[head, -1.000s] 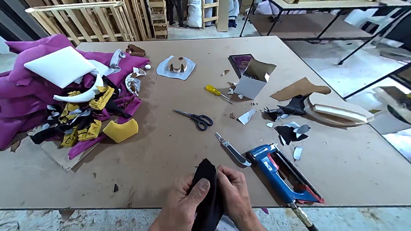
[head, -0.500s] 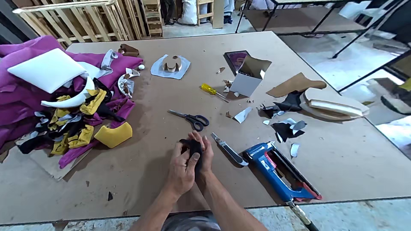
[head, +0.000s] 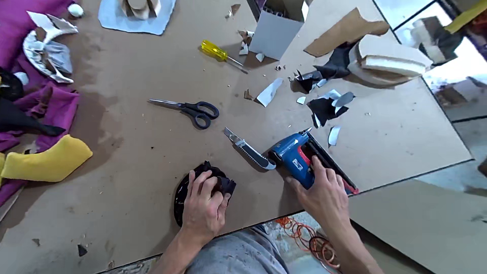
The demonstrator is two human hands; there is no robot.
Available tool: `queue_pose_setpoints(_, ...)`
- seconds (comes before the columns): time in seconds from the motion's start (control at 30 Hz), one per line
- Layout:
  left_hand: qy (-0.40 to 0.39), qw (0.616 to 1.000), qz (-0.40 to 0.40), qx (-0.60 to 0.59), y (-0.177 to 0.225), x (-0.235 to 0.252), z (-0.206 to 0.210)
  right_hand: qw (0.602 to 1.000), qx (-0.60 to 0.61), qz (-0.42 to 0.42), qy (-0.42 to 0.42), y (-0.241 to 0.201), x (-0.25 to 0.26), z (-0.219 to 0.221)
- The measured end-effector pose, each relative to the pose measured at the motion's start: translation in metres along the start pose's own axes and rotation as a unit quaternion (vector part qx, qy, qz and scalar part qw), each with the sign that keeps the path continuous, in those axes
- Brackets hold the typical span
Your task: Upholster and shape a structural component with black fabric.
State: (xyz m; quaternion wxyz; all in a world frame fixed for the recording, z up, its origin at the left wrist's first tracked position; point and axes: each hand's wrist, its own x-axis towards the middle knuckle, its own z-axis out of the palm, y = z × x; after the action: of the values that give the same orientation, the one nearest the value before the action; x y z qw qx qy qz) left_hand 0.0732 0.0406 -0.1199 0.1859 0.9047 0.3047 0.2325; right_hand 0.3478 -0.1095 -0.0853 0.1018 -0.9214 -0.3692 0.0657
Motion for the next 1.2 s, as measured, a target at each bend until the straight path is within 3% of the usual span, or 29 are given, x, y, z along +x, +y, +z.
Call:
queue_pose_setpoints(0.17,-0.012,1.000,0.000,0.003,0.001,0.000,-0.001,0.996,-0.024,0.011,-0.087,-0.006,0.012,-0.038)
queue_pose_setpoints(0.27,-0.011,1.000,-0.009,-0.001,0.001,0.001,-0.001,0.996,-0.031,-0.028,-0.074,-0.021,-0.016,-0.076)
queue_pose_setpoints(0.37,-0.019,1.000,-0.014,-0.007,0.003,0.001,-0.001,0.980,0.059,-0.059,-0.180,-0.059,-0.058,-0.102)
queue_pose_setpoints(0.5,-0.033,0.999,-0.011,0.012,0.004,0.002,-0.001,0.961,0.111,-0.117,-0.225,-0.092,-0.083,-0.091)
queue_pose_setpoints(0.77,-0.041,0.999,-0.014,0.020,0.005,0.003,-0.002,0.957,0.109,-0.137,-0.231,-0.098,-0.086,-0.075)
queue_pose_setpoints(1.07,-0.055,0.998,-0.011,0.028,0.005,0.003,-0.001,0.962,0.068,-0.112,-0.241,-0.101,-0.086,-0.072)
queue_pose_setpoints(1.2,-0.035,0.999,-0.034,0.005,0.001,0.010,-0.001,0.969,0.119,-0.076,-0.205,-0.072,-0.096,-0.084)
